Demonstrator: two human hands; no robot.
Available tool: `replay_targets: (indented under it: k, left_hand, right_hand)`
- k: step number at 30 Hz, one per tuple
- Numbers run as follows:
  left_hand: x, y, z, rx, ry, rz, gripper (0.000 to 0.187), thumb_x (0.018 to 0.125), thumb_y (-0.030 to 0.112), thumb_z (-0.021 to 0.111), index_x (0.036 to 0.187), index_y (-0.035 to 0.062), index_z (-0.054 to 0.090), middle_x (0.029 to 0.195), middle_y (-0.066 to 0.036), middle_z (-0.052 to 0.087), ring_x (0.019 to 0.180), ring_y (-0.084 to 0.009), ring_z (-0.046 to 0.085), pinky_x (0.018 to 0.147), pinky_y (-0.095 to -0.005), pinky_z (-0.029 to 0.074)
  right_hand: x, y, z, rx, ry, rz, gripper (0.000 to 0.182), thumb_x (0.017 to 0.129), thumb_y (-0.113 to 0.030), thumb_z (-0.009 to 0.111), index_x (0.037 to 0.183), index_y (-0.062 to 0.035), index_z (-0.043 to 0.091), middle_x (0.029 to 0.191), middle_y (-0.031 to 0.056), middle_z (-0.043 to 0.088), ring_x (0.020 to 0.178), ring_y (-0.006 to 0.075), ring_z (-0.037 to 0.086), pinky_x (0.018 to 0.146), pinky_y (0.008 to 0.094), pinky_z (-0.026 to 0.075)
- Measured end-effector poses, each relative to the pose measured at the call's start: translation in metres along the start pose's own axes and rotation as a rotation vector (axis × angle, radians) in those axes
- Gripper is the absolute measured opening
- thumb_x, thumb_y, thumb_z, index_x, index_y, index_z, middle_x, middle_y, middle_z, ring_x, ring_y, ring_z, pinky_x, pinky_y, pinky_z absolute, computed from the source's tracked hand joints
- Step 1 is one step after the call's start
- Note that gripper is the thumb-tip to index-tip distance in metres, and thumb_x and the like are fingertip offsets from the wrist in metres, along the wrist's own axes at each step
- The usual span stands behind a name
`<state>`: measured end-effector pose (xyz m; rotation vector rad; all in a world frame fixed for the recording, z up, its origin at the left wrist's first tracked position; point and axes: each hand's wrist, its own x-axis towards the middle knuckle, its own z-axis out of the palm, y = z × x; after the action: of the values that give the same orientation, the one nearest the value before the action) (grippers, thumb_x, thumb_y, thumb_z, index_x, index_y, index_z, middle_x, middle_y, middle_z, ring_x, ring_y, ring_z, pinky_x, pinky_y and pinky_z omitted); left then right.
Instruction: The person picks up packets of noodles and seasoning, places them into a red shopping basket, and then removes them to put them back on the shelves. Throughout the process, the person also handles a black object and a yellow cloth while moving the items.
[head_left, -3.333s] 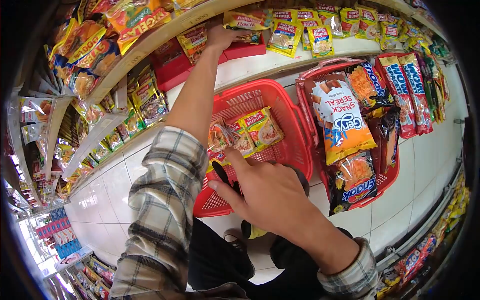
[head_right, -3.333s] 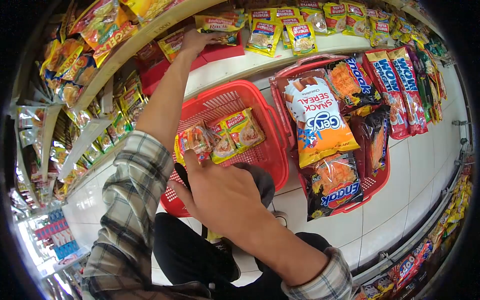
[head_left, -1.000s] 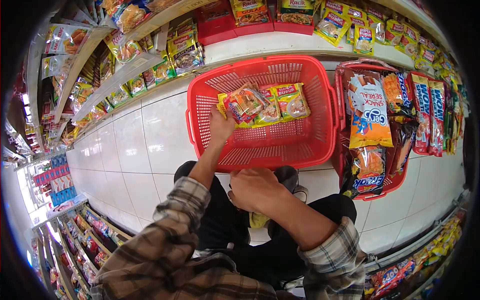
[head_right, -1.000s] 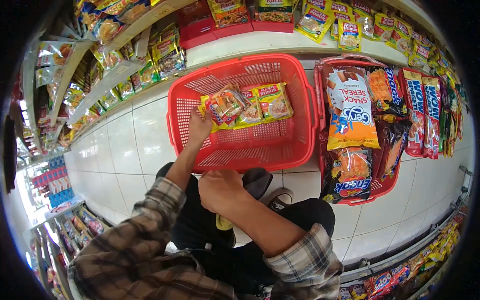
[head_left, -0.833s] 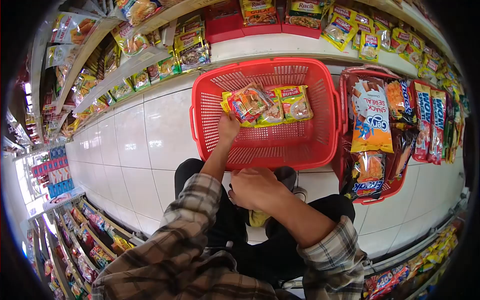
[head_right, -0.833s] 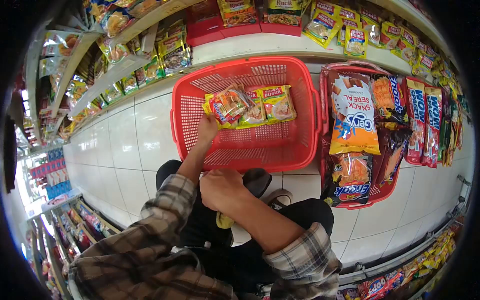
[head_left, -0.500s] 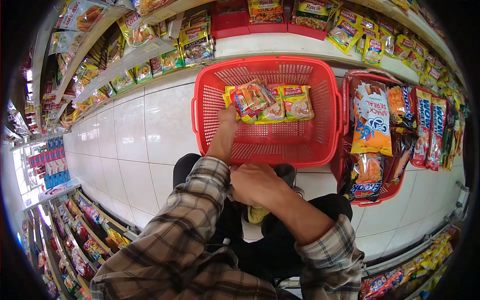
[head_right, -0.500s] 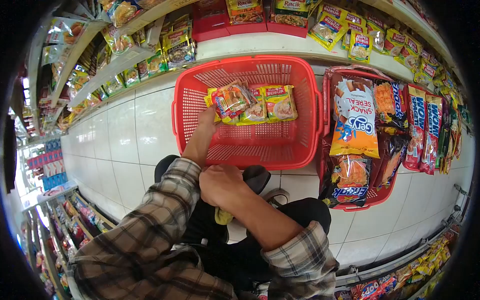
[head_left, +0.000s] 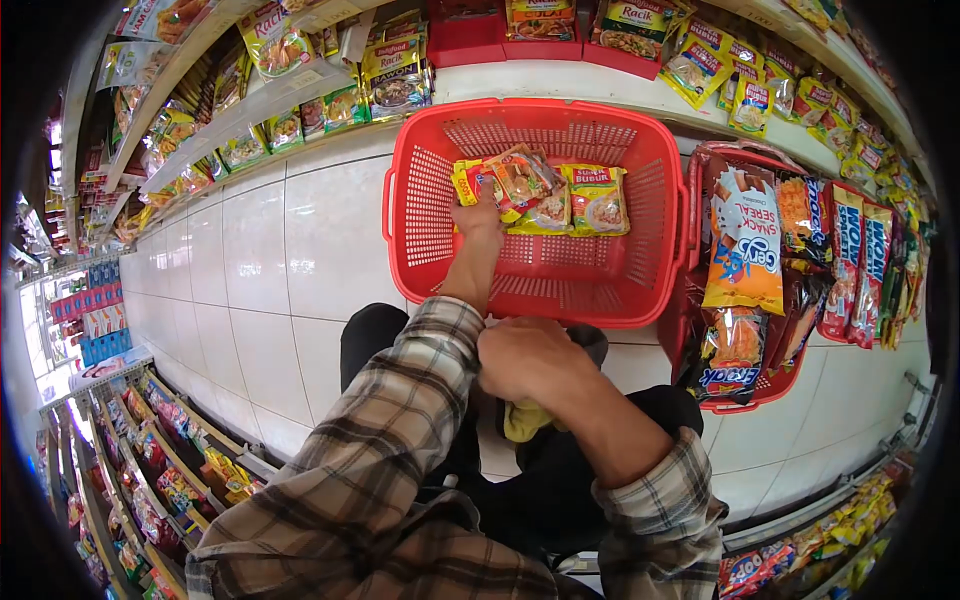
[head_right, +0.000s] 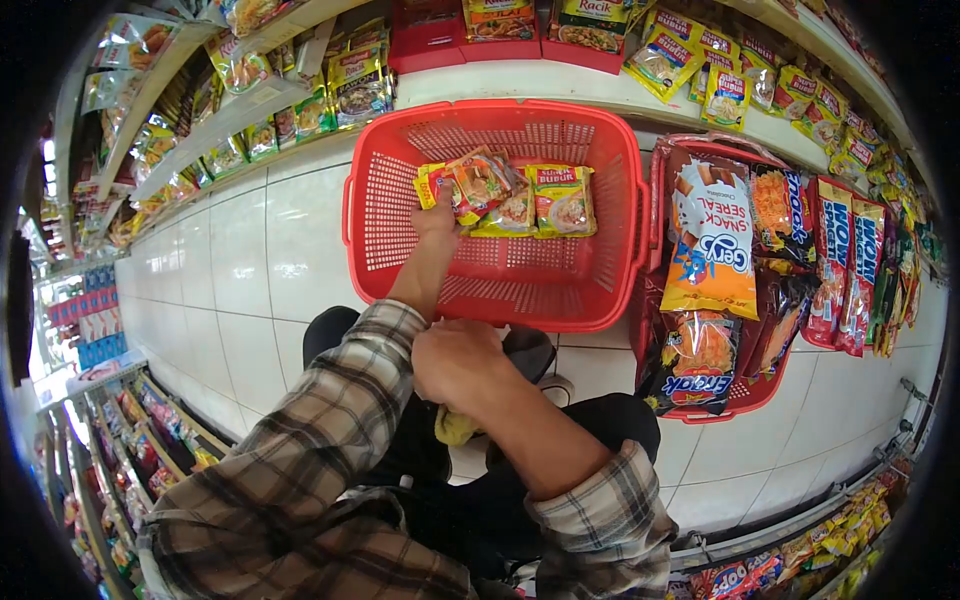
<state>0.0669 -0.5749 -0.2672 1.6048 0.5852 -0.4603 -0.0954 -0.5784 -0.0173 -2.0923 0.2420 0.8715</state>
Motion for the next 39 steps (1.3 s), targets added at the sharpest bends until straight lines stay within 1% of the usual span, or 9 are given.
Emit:
replay_targets:
  k: [5, 12, 15, 19, 21, 25, 29, 32, 39]
  left_hand:
    - [-0.007, 0.023, -0.013, -0.094, -0.106, -0.221, 0.067, 0.075, 0.018, 0.082, 0.127, 0.0107, 0.040, 0.112, -0.008, 0.060, 0.091, -0.0254, 0.063, 0.067, -0.0470, 0.056]
    - [-0.006, 0.040, -0.040, -0.218, -0.483, -0.369, 0.050, 0.082, 0.015, 0.075, 0.124, 0.0134, 0.048, 0.114, -0.005, 0.061, 0.101, -0.0234, 0.062, 0.083, -0.0475, 0.054]
    - [-0.033, 0.061, -0.058, -0.314, -0.697, -0.368, 0.035, 0.089, 0.015, 0.067, 0.122, 0.0131, 0.054, 0.117, -0.005, 0.061, 0.104, -0.0214, 0.062, 0.087, -0.0424, 0.054]
    - [-0.097, 0.113, -0.085, -0.336, -0.720, -0.226, 0.037, 0.090, 0.008, 0.064, 0.124, 0.0104, 0.051, 0.117, -0.006, 0.061, 0.106, -0.0205, 0.062, 0.088, -0.0387, 0.055]
    - [-0.114, 0.132, -0.103, -0.224, -0.809, -0.083, 0.041, 0.088, 0.004, 0.065, 0.126, 0.0086, 0.049, 0.118, -0.008, 0.060, 0.107, -0.0198, 0.061, 0.088, -0.0387, 0.054]
    - [-0.174, 0.207, -0.163, 0.168, -0.875, 0.160, 0.065, 0.077, 0.000, 0.076, 0.133, 0.0026, 0.043, 0.119, -0.008, 0.059, 0.107, -0.0167, 0.059, 0.092, -0.0339, 0.051]
    - [-0.274, 0.286, -0.231, 0.314, -1.016, 0.135, 0.080, 0.070, 0.003, 0.083, 0.138, 0.0032, 0.041, 0.124, -0.005, 0.056, 0.112, -0.0130, 0.054, 0.097, -0.0306, 0.046]
    - [-0.359, 0.352, -0.278, 0.315, -1.200, -0.003, 0.076, 0.074, 0.004, 0.081, 0.139, 0.0038, 0.040, 0.127, -0.004, 0.053, 0.117, -0.0110, 0.048, 0.099, -0.0294, 0.043]
    - [-0.513, 0.511, -0.341, -0.094, -1.356, -0.187, 0.107, 0.063, 0.060, 0.079, 0.143, 0.0109, 0.028, 0.141, -0.016, 0.041, 0.129, -0.0277, 0.044, 0.107, -0.0453, 0.036]
  right_hand:
    - [-0.014, 0.029, -0.044, 0.063, 0.064, 0.157, 0.037, 0.085, -0.032, 0.054, 0.093, 0.0014, 0.067, 0.096, 0.0258, 0.065, 0.095, 0.0386, 0.064, 0.081, 0.0471, 0.050]
    - [0.020, 0.131, -0.064, 0.389, 0.759, 0.481, 0.063, 0.088, -0.053, 0.052, 0.112, 0.0043, 0.061, 0.107, 0.0277, 0.064, 0.103, 0.0398, 0.062, 0.093, 0.0428, 0.047]
    - [0.031, 0.152, -0.071, 0.746, 0.744, 0.373, 0.075, 0.088, -0.060, 0.050, 0.125, 0.0049, 0.054, 0.123, 0.0267, 0.058, 0.120, 0.0344, 0.054, 0.104, 0.0382, 0.038]
    - [0.022, 0.119, -0.070, 1.137, 0.587, -0.105, 0.090, 0.087, -0.064, 0.049, 0.143, 0.0043, 0.033, 0.150, 0.0190, 0.030, 0.141, 0.0250, 0.026, 0.114, 0.0336, 0.019]
    - [0.042, 0.117, -0.058, 1.056, 0.544, -0.194, 0.095, 0.082, -0.060, 0.061, 0.144, 0.0051, 0.029, 0.148, 0.0197, 0.033, 0.138, 0.0270, 0.031, 0.113, 0.0342, 0.022]
    - [-0.018, 0.030, -0.044, 1.063, 0.481, -0.219, 0.096, 0.064, -0.020, 0.088, 0.139, 0.0032, 0.035, 0.133, 0.0116, 0.049, 0.122, 0.0208, 0.047, 0.105, 0.0339, 0.036]
    - [-0.108, -0.059, 0.027, 1.225, 0.697, -0.327, 0.096, 0.064, -0.010, 0.088, 0.141, -0.0036, 0.030, 0.133, 0.0125, 0.044, 0.121, 0.0219, 0.048, 0.097, 0.0377, 0.046]
    - [-0.221, -0.146, 0.027, 1.131, 0.793, -0.330, 0.075, 0.062, -0.007, 0.087, 0.124, 0.0013, 0.047, 0.126, 0.0109, 0.050, 0.115, 0.0189, 0.051, 0.102, 0.0347, 0.040]
    - [-0.427, -0.351, -0.023, 0.997, 1.225, -0.478, 0.072, 0.063, -0.006, 0.085, 0.121, 0.0021, 0.044, 0.114, 0.0181, 0.052, 0.106, 0.0259, 0.056, 0.093, 0.0374, 0.046]
